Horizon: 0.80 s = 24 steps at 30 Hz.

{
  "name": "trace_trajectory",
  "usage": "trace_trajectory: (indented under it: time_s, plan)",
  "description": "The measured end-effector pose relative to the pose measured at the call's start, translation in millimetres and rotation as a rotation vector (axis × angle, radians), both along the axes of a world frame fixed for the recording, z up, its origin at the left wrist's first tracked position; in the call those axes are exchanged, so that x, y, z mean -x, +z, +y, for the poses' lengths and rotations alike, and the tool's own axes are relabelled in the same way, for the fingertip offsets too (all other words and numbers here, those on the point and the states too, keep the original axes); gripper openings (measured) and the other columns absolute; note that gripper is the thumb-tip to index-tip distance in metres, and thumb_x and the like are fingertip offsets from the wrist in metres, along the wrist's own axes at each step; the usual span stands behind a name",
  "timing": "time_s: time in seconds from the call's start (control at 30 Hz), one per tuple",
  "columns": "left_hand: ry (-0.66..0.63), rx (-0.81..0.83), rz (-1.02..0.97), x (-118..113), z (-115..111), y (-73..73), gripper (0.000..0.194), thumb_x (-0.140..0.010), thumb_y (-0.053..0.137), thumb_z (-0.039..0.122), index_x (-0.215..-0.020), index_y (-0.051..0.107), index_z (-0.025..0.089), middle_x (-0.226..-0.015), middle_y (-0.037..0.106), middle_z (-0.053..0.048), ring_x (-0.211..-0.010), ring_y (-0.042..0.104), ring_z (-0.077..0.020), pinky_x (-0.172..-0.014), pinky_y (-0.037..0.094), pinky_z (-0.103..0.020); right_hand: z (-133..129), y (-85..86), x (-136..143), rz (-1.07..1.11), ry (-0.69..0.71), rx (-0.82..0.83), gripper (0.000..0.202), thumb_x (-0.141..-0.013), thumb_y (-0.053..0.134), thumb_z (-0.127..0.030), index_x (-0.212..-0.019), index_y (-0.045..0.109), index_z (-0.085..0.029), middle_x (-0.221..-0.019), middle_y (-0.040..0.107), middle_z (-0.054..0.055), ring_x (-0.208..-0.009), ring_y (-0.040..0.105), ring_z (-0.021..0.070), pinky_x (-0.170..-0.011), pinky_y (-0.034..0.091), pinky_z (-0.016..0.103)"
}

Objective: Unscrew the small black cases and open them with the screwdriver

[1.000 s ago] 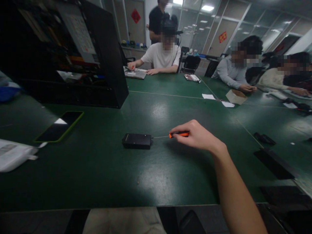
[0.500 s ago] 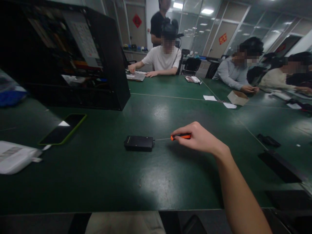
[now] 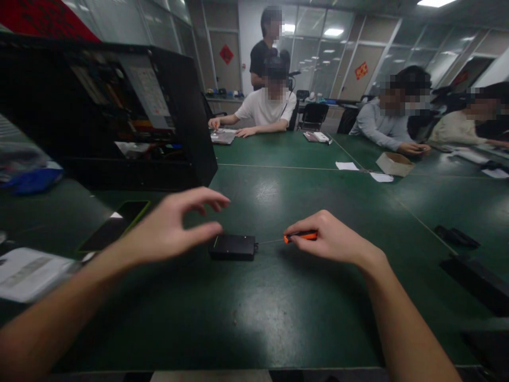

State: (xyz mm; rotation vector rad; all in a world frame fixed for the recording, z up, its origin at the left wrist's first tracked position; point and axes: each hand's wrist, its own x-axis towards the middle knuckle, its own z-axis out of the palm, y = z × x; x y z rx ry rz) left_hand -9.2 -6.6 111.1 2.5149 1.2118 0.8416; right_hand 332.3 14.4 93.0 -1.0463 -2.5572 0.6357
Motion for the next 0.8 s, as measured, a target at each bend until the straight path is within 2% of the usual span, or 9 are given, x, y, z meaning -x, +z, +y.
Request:
trace_trajectory:
  time_s: [0.1, 0.2, 0.33, 0.43, 0.53, 0.7, 0.8]
  plan:
    - [-0.106, 0.064, 0.153, -16, 7, -29.4, 0.058, -0.084, 0.081, 0.049, -0.131, 0.068, 0.017, -0.130, 0.072, -0.011, -0.116, 0.070, -0.0315, -0.100, 0.057, -0.046, 0, -0.5, 0, -0.001, 0.001, -0.016, 0.028, -0.097, 0.061, -0.026, -0.116, 0.081, -0.020, -0.108, 0.082, 0.003, -0.092, 0.077, 0.0160, -0.081, 0.057, 0.024]
    - [-0.106, 0.132, 0.178, -23, 13, -49.9, 0.052, -0.087, 0.076, 0.052, -0.127, 0.071, 0.019, -0.124, 0.075, -0.009, -0.111, 0.072, -0.0301, -0.096, 0.057, -0.044, 1, -0.2, -2, 0.011, -0.002, -0.028, 0.028, -0.098, 0.061, -0.028, -0.116, 0.081, -0.020, -0.108, 0.082, 0.003, -0.092, 0.077, 0.0161, -0.081, 0.058, 0.024]
    - [-0.159, 0.160, 0.090, -21, 17, -60.4, 0.036, -0.090, 0.075, 0.044, -0.118, 0.076, 0.023, -0.120, 0.077, -0.005, -0.109, 0.073, -0.0258, -0.094, 0.056, -0.037, -1, -0.4, -2, 0.010, 0.005, -0.034, 0.027, -0.098, 0.062, -0.029, -0.116, 0.081, -0.021, -0.109, 0.082, 0.003, -0.092, 0.077, 0.0164, -0.080, 0.059, 0.024]
    - [-0.154, 0.153, 0.042, -22, 18, -70.1, 0.036, -0.088, 0.077, 0.040, -0.119, 0.075, 0.023, -0.121, 0.076, -0.005, -0.109, 0.073, -0.0259, -0.093, 0.056, -0.036, -2, -1.6, -2, 0.004, 0.005, -0.032, 0.027, -0.099, 0.062, -0.030, -0.117, 0.081, -0.022, -0.110, 0.082, 0.004, -0.093, 0.078, 0.0179, -0.081, 0.059, 0.026]
    - [-0.130, 0.152, 0.005, -25, 19, -80.9, 0.037, -0.086, 0.079, 0.041, -0.117, 0.074, 0.023, -0.116, 0.077, -0.005, -0.104, 0.074, -0.0260, -0.089, 0.057, -0.036, -2, 1.5, -2, -0.007, 0.013, -0.040, 0.027, -0.099, 0.064, -0.034, -0.118, 0.081, -0.023, -0.107, 0.082, 0.005, -0.087, 0.077, 0.0180, -0.075, 0.059, 0.027]
    - [-0.108, 0.141, -0.039, -28, 20, -89.1, 0.036, -0.083, 0.081, 0.041, -0.113, 0.075, 0.022, -0.108, 0.078, -0.004, -0.098, 0.074, -0.0245, -0.086, 0.056, -0.035, -1, 19.4, 12, -0.185, 0.170, -0.187, 0.028, -0.104, 0.058, -0.034, -0.121, 0.079, -0.027, -0.098, 0.080, 0.004, -0.078, 0.073, 0.0152, -0.065, 0.050, 0.025]
    - [-0.128, 0.140, -0.049, -29, 20, -90.6, 0.039, -0.082, 0.082, 0.042, -0.114, 0.075, 0.022, -0.109, 0.077, -0.004, -0.097, 0.074, -0.0244, -0.086, 0.056, -0.035, -1, 22.1, 28, -0.319, 0.259, -0.284, 0.028, -0.104, 0.055, -0.030, -0.121, 0.077, -0.028, -0.088, 0.077, 0.004, -0.069, 0.069, 0.0152, -0.059, 0.044, 0.027]
